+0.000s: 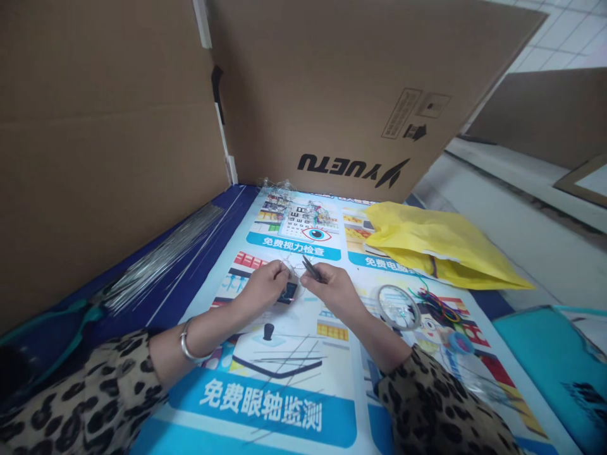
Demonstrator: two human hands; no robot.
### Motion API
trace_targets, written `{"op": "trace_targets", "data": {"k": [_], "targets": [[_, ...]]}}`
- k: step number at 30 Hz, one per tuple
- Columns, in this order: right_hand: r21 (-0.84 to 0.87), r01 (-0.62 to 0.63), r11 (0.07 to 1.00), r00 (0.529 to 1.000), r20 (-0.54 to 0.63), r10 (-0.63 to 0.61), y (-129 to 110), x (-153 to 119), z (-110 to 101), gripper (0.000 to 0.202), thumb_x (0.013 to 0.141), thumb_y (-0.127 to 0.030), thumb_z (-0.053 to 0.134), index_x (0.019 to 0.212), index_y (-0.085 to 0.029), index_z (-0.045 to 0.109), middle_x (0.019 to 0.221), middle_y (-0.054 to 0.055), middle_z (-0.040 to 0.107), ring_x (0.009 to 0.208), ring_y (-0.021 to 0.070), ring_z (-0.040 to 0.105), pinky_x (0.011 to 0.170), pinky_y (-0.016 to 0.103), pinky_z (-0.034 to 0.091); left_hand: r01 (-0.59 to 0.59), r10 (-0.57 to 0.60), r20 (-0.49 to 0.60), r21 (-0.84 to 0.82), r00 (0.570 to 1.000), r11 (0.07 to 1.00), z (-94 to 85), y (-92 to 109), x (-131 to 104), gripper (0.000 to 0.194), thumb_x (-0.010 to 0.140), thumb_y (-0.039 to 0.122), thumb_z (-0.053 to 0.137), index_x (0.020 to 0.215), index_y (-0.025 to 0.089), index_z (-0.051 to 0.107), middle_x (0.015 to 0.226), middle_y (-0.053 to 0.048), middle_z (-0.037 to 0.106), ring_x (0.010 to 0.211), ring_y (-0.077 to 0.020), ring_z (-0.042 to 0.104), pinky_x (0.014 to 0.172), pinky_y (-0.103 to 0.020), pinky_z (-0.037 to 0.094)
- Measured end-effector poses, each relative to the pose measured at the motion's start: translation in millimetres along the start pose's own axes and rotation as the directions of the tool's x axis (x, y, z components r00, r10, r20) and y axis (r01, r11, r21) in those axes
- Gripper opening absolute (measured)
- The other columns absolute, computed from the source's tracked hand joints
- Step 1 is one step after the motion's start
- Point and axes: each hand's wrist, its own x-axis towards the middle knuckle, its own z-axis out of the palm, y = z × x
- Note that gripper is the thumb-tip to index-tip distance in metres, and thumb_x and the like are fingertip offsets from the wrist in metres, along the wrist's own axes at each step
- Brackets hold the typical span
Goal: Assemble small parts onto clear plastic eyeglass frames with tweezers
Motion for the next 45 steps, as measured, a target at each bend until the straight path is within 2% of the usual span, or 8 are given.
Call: {"op": "trace_targets", "data": {"k": [8, 16, 22, 25, 28, 34, 39, 45], "targets": [[0.001, 0.008, 1.000, 1.000, -0.024, -0.008, 4.1, 1.4, 2.3, 0.013, 0.066, -0.030, 0.056, 0.069, -0.017, 0.055, 0.057, -0.005, 0.046, 0.052, 0.0076, 0.038, 0.047, 0.019, 0.030, -0.047, 0.048, -0.019, 0.073, 0.999, 0.996, 3.0, -6.7, -2.3, 0.015, 0.077, 0.031, 0.043, 0.069, 0.019, 0.047, 0.049, 0.006, 0.049, 0.036, -0.0078, 0.042, 0.039, -0.019, 0.030], [-0.002, -0.062, 0.998, 0.996, 0.063, 0.062, -3.6, 2.5, -5.6, 0.012, 0.063, -0.027, 0.057, 0.063, -0.016, 0.056, 0.052, -0.006, 0.042, 0.049, 0.0067, 0.035, 0.045, 0.019, 0.028, 0.038, -0.012, 0.223, -0.113, 0.975, 0.993, -5.4, 5.2, 0.2, 0.018, 0.072, 0.032, 0.055, 0.080, 0.018, 0.049, 0.064, 0.001, 0.055, 0.054, -0.0098, 0.053, 0.044, -0.018, 0.040], [0.150, -0.083, 0.985, 0.979, 0.196, 0.052, 0.3, 2.1, -4.1, 0.012, 0.062, -0.025, 0.060, 0.064, -0.016, 0.055, 0.053, -0.006, 0.047, 0.049, 0.0066, 0.039, 0.047, 0.020, 0.031, 0.073, -0.019, 0.371, -0.134, 0.929, 0.988, -9.2, -0.3, 4.6, 0.023, 0.072, 0.036, 0.058, 0.073, 0.015, 0.050, 0.061, -0.001, 0.059, 0.050, -0.0085, 0.054, 0.048, -0.020, 0.043], [0.199, -0.091, 0.976, 0.969, 0.244, 0.041, 0.2, 1.3, -4.8, 0.010, 0.063, -0.024, 0.061, 0.065, -0.015, 0.056, 0.055, -0.005, 0.051, 0.050, 0.0070, 0.042, 0.050, 0.020, 0.033, 0.123, -0.045, 0.408, -0.165, 0.912, 0.979, -7.3, -1.8, 4.8, 0.024, 0.072, 0.036, 0.059, 0.074, 0.015, 0.048, 0.061, -0.002, 0.062, 0.048, -0.0085, 0.055, 0.047, -0.020, 0.042], [0.209, -0.101, 0.973, 0.964, 0.262, 0.044, -2.1, 1.0, -7.3, 0.013, 0.065, -0.028, 0.061, 0.065, -0.015, 0.059, 0.058, -0.003, 0.055, 0.053, 0.0082, 0.047, 0.053, 0.021, 0.036, 0.137, -0.057, 0.391, -0.180, 0.919, 0.974, -5.6, -2.6, 4.5, 0.024, 0.072, 0.034, 0.060, 0.073, 0.015, 0.047, 0.058, -0.002, 0.062, 0.045, -0.0085, 0.054, 0.045, -0.019, 0.041], [0.298, -0.068, 0.952, 0.997, 0.053, 0.054, -7.1, 3.3, -12.7, 0.031, 0.071, -0.044, 0.057, 0.078, -0.014, 0.062, 0.067, 0.001, 0.061, 0.062, 0.0104, 0.053, 0.062, 0.024, 0.042, 0.111, -0.048, 0.336, -0.172, 0.941, 0.979, -3.2, -7.6, 5.2, 0.016, 0.077, 0.030, 0.053, 0.075, 0.016, 0.045, 0.060, -0.004, 0.065, 0.045, -0.0095, 0.056, 0.043, -0.020, 0.042], [0.333, -0.099, 0.938, 0.995, 0.010, 0.101, -2.0, 7.0, -9.9, 0.042, 0.072, -0.051, 0.054, 0.090, -0.014, 0.061, 0.079, 0.005, 0.063, 0.071, 0.0130, 0.058, 0.067, 0.027, 0.046, 0.042, 0.001, 0.231, -0.184, 0.973, 0.982, -2.1, -1.1, 3.6, 0.017, 0.075, 0.026, 0.056, 0.075, 0.016, 0.043, 0.064, -0.002, 0.064, 0.052, -0.0109, 0.059, 0.042, -0.019, 0.042], [0.206, -0.046, 0.977, 0.982, -0.171, 0.082, 13.9, 10.2, -5.8, 0.045, 0.074, -0.056, 0.048, 0.091, -0.016, 0.060, 0.082, 0.005, 0.063, 0.074, 0.0158, 0.060, 0.067, 0.029, 0.046, 0.002, 0.028, 0.136, -0.213, 0.990, 0.977, -2.5, 3.2, 3.0, 0.010, 0.074, 0.018, 0.053, 0.075, 0.016, 0.043, 0.061, 0.000, 0.060, 0.051, -0.0092, 0.057, 0.039, -0.017, 0.038]]}}
